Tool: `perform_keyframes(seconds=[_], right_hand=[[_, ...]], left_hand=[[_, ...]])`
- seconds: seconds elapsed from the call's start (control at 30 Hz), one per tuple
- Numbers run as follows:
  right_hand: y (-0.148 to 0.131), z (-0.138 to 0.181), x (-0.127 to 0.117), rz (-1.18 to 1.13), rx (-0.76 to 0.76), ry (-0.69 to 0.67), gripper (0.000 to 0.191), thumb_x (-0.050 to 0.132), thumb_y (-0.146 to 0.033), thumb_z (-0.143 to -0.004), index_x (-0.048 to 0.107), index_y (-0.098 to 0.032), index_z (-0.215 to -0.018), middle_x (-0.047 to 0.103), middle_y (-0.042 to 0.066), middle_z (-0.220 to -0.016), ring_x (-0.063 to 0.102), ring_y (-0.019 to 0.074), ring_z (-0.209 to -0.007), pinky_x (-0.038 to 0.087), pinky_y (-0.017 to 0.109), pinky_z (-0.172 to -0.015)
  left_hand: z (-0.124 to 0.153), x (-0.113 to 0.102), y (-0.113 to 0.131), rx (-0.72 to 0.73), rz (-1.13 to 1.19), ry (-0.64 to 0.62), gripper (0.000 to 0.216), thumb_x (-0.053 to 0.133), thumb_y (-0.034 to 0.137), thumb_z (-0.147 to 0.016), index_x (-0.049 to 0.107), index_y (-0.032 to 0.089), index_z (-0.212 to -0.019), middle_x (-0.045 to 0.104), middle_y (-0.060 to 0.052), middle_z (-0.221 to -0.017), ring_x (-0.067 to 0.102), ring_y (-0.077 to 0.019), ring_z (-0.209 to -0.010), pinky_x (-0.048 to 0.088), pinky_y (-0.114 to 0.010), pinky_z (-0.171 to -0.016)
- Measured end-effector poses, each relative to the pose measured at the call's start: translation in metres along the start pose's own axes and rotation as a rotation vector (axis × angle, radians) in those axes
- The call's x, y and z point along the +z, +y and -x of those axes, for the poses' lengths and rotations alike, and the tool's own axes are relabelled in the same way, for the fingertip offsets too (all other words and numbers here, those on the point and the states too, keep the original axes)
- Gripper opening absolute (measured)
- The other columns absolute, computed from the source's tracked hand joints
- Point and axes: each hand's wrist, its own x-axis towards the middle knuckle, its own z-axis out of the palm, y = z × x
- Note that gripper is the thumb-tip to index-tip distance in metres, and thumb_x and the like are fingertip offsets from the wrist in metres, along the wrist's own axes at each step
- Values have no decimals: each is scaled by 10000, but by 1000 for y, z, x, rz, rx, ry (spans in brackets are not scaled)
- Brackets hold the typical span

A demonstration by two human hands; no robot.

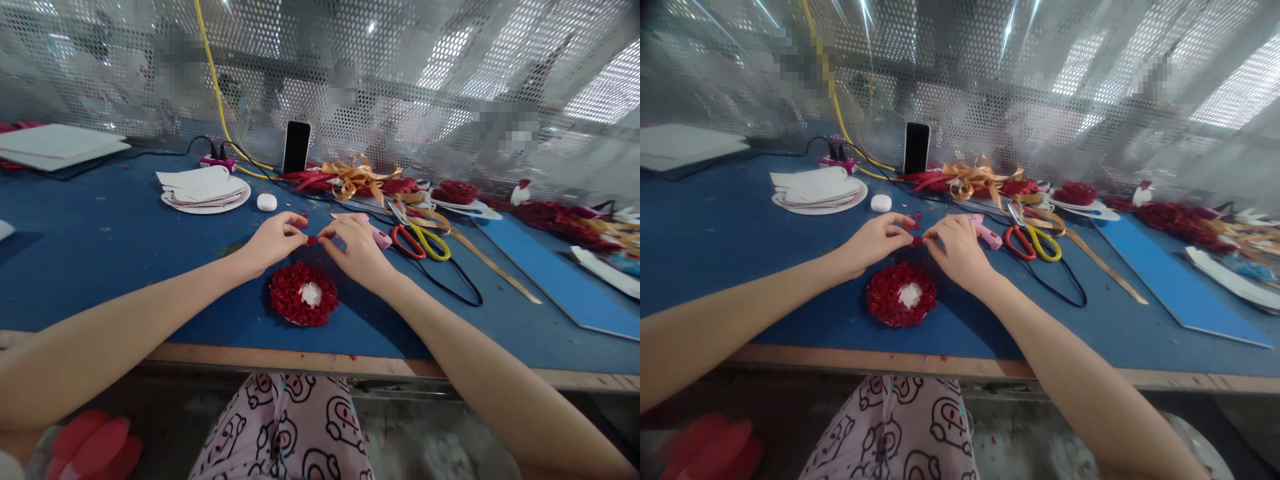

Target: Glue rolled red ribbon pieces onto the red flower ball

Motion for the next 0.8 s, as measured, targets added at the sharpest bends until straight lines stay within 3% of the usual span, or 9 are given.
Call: perform_keyframes(seconds=[0.13, 0.27, 0.47, 0.8], right_hand=[[4, -1, -2, -180, 64, 30, 157, 596, -164, -892, 725, -191, -977, 769, 60, -958, 689, 219, -915, 522, 404, -887], [3, -1, -1, -327, 90, -17, 119, 701, -237, -857, 776, -228, -950, 794, 27, -947, 727, 207, -882, 561, 379, -855], [-1, -2, -2, -418, 121, -2, 122, 772, -265, -822, 798, -255, -941, 797, 11, -944, 724, 201, -894, 561, 385, -889], [-7, -2, -7, -460, 202, -54, 159, 743, -302, -834, 789, -246, -975, 796, 18, -990, 735, 201, -943, 572, 386, -931]], left_hand=[[2, -2, 0, 139, 9, 14, 313, 626, 183, -817, 601, 171, -1129, 716, -6, -826, 625, -142, -731, 452, -284, -698], [3, -1, 1, 234, 46, -11, 293, 606, 166, -824, 572, 170, -1115, 687, 11, -787, 636, -136, -733, 468, -282, -722], [6, -1, 5, 221, 96, -58, 296, 614, 136, -813, 540, 168, -1098, 683, 19, -750, 680, -138, -697, 490, -279, -700], [6, -4, 6, 210, 90, -93, 311, 629, 153, -801, 541, 171, -1098, 693, 14, -763, 699, -143, -698, 523, -297, -738]])
